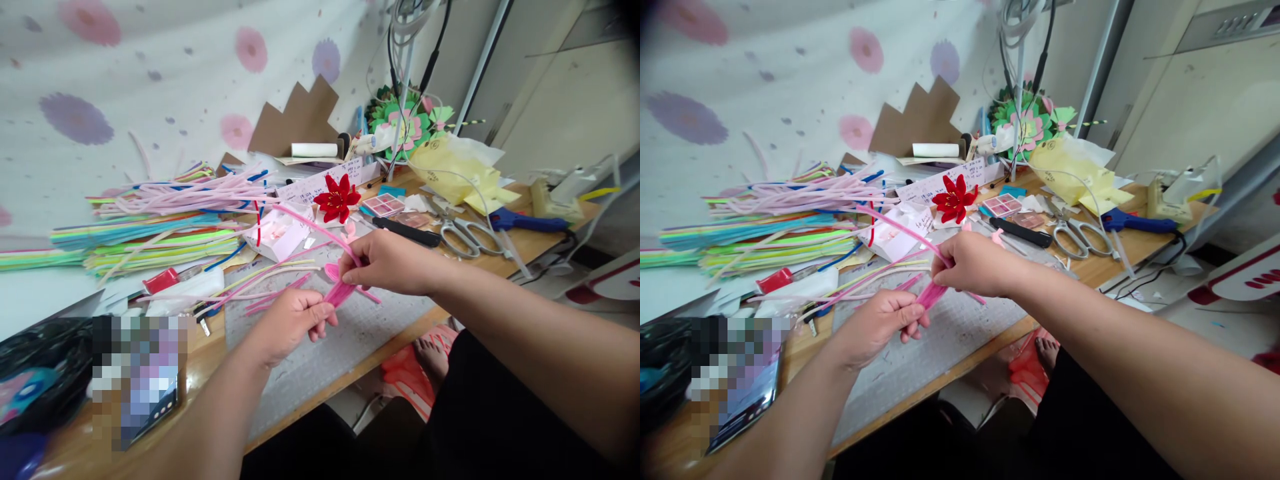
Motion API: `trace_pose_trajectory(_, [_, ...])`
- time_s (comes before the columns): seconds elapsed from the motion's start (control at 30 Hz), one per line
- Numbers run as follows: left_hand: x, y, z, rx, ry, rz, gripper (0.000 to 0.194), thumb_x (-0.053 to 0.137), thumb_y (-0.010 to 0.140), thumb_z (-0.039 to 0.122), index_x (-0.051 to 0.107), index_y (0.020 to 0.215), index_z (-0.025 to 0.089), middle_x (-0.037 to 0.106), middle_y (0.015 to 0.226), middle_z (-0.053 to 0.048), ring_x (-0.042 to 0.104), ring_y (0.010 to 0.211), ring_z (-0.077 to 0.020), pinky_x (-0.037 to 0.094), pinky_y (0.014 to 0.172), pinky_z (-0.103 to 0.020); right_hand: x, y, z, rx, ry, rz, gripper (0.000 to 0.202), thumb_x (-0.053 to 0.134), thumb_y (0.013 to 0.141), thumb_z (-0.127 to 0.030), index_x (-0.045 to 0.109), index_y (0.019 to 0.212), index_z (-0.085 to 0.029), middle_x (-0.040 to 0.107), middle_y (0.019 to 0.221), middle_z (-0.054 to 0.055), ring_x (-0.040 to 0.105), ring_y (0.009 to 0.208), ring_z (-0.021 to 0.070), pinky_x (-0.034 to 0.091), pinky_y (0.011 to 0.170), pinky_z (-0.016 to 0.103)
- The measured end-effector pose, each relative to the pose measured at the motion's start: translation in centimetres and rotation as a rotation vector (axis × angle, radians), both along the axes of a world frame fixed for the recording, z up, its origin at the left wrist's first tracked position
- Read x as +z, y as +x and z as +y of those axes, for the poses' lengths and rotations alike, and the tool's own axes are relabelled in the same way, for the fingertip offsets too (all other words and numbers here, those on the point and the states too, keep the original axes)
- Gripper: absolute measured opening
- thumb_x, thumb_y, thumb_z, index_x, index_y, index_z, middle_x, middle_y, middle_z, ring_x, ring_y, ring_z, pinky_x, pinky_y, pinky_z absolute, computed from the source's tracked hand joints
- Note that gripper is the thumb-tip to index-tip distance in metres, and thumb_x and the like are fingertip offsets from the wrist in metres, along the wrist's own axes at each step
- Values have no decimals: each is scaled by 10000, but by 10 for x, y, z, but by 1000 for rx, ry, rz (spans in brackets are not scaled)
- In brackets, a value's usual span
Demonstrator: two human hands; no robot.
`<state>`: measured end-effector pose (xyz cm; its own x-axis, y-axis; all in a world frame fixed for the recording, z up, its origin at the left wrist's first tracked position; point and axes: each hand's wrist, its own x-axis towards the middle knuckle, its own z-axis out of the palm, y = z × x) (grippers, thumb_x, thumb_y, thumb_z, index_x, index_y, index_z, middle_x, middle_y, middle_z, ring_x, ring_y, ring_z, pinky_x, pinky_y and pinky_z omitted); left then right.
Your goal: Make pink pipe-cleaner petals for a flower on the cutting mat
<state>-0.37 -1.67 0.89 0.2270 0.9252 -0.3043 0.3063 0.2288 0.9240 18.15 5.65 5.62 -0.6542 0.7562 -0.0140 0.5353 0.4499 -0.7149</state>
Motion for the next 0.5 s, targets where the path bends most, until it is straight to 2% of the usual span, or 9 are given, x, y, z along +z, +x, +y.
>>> trace_pose_trajectory(0.07, [-2,5,-1,67,24,-43,271,553,777,345,623,633,126,496,464,22,466,447,-91,353,485,-219,0,3,3,0,37,81,131,626,719,-224,664,815,-144,605,624,-7,519,568,100,342,509,215])
trace_pose_trajectory(0.13, [-5,9,-2,155,58,-106,280,555,776,354,617,629,123,488,447,24,457,429,-89,350,482,-222,0,8,8,-6,77,183,288,644,737,-293,646,977,-134,633,711,15,547,616,113,380,537,220])
trace_pose_trajectory(0.2, [-7,11,-3,242,80,-183,287,554,784,366,613,645,122,499,463,20,473,443,-94,351,483,-223,1,16,12,-65,117,225,336,611,773,-332,633,1050,-144,657,766,34,575,649,127,407,567,234])
trace_pose_trajectory(0.27, [-9,12,-4,303,121,-253,273,555,793,358,613,663,125,500,483,27,463,449,-87,381,518,-234,0,23,15,-157,178,200,246,564,804,-319,680,957,-164,660,711,29,576,622,131,410,562,242])
trace_pose_trajectory(0.37, [-10,12,-4,367,191,-315,263,554,806,353,626,695,126,508,509,28,471,478,-87,405,560,-243,-1,25,12,-186,218,177,176,559,797,-282,701,834,-184,669,673,19,580,595,129,418,560,242])
trace_pose_trajectory(0.5, [-7,15,-7,452,247,-368,275,561,808,362,631,698,121,520,533,16,486,509,-95,402,561,-238,-6,8,-7,-138,3,204,201,503,815,-259,645,706,-167,659,632,21,579,562,122,419,529,225])
